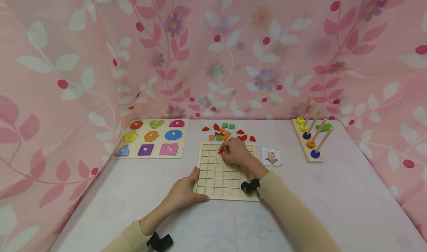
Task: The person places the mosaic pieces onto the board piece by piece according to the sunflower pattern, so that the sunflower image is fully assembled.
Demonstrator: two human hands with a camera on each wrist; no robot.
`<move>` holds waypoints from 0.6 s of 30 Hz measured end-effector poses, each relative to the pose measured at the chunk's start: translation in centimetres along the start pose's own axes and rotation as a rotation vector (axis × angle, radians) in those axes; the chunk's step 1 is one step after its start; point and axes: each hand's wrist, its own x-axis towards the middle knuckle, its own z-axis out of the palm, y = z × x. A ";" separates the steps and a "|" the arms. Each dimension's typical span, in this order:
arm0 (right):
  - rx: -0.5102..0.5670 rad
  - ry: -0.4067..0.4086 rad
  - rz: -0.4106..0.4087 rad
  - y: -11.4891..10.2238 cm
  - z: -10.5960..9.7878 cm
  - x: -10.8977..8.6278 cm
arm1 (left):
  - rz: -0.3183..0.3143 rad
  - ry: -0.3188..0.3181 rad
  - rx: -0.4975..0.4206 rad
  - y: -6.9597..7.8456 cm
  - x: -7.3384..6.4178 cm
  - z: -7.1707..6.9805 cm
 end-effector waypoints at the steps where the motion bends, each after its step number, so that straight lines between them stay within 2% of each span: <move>1: 0.003 -0.005 -0.004 0.0 0.0 0.0 | -0.002 -0.001 -0.002 0.0 0.0 0.0; 6: 0.013 -0.023 -0.023 0.0 -0.3 -0.2 | 0.002 0.001 -0.004 0.1 -0.1 0.0; 14: 0.024 -0.051 0.010 -0.1 -0.3 -0.4 | -0.002 0.003 -0.014 -0.1 0.0 0.1; 18: 0.017 -0.044 -0.002 0.0 -0.4 -0.5 | -0.009 0.001 -0.015 -0.1 0.1 0.1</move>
